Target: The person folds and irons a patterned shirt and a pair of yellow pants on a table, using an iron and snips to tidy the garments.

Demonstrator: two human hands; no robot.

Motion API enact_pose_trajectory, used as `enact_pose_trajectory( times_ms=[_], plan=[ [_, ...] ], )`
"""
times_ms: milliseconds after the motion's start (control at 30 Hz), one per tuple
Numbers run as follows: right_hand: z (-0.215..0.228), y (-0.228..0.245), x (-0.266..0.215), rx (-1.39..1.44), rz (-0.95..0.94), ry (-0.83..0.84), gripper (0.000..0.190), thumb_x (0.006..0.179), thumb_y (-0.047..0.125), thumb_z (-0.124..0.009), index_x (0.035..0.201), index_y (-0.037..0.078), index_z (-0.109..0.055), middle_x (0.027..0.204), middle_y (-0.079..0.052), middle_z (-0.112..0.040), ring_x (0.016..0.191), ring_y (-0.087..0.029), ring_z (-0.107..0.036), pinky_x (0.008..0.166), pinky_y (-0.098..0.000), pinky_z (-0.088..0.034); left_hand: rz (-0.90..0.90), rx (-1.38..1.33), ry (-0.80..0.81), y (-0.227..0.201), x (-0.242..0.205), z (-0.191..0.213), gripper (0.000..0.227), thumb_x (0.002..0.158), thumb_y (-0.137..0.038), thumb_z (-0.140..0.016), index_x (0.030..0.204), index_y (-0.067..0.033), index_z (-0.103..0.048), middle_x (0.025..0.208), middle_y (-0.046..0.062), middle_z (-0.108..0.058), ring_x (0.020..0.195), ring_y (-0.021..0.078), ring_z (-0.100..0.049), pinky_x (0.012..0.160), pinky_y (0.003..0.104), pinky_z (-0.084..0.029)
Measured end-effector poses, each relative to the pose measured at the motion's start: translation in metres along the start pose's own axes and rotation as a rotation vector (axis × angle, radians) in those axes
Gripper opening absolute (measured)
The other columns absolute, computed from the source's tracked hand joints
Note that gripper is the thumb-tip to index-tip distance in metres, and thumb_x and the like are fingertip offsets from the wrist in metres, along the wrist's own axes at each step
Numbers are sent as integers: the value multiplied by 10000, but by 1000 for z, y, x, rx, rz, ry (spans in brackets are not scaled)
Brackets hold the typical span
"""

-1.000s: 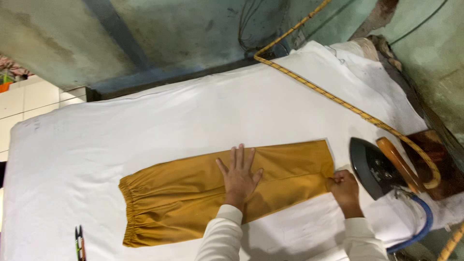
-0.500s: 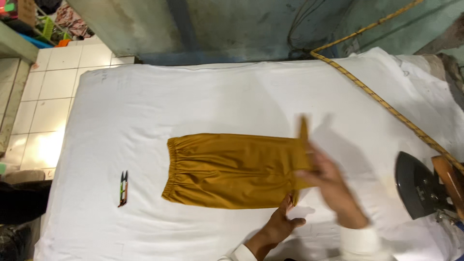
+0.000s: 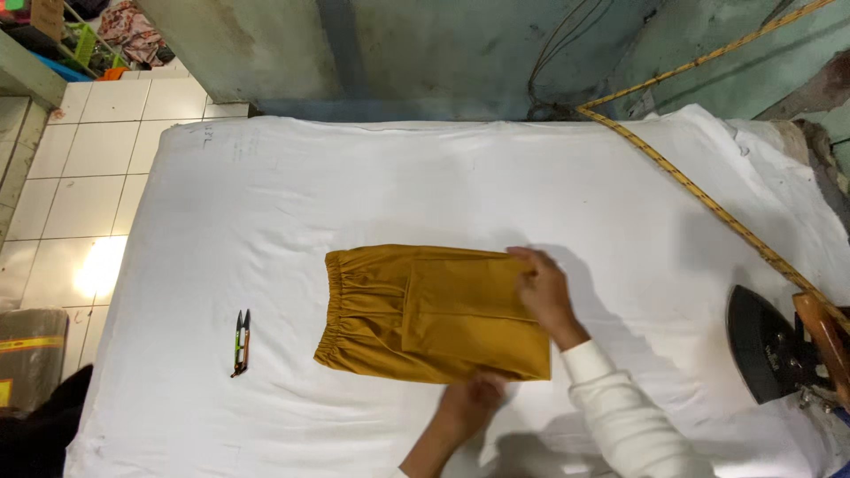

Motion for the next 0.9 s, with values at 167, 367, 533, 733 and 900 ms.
enact_pose_trajectory(
  times_ms=[167, 367, 533, 733, 900],
  plan=[
    [33, -43, 55, -534, -351, 339, 505, 742, 205, -563, 1200, 306, -752, 1205, 71, -720, 1289, -262, -431, 1067, -305, -400, -1051, 1060, -1174, -83, -162, -4, 382, 906, -331, -677, 1241, -150, -651, 1163, 110, -700, 1083, 353, -638, 912, 492, -490],
    [31, -8, 81, -782, -438, 707, 621, 731, 92, -407, 1224, 337, -693, 1126, 58, -658, 1232, -204, -402, 1044, -383, -286, -875, 1276, -1202, -89, -136, 34, 622, 856, -452, -673, 1429, -309, -478, 1110, 21, -756, 984, 349, -673, 844, 512, -460],
    [43, 30, 88, -906, -352, 923, 360, 710, 244, -470, 992, 252, -695, 1013, 20, -552, 1135, -251, -374, 914, -401, -313, -948, 1141, -1200, -77, -140, 28, 646, 855, -446, -696, 1448, -302, -486, 986, 32, -762, 929, 328, -686, 814, 486, -488],
    [52, 5, 99, -871, -404, 869, 405, 814, 487, -461, 908, 196, -726, 1094, -19, -518, 1191, -275, -339, 1020, -390, -266, -841, 979, -1131, -76, -138, 37, 656, 849, -446, -725, 1455, -263, -551, 858, -112, -748, 878, 188, -721, 799, 388, -532],
    [55, -38, 78, -774, -361, 438, 430, 836, 677, -586, 860, 278, -745, 1167, -23, -569, 1225, -305, -436, 1005, -469, -351, -792, 955, -1143, -80, -139, 35, 627, 808, -439, -756, 1393, -278, -596, 885, -92, -799, 958, 199, -746, 867, 393, -530]
  ],
)
Point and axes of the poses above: each hand's wrist, its own x-axis towards the middle knuckle, its own z-axis out of the back of the hand, y = z × x, the point moved 1 cm from there along x, towards the middle knuckle
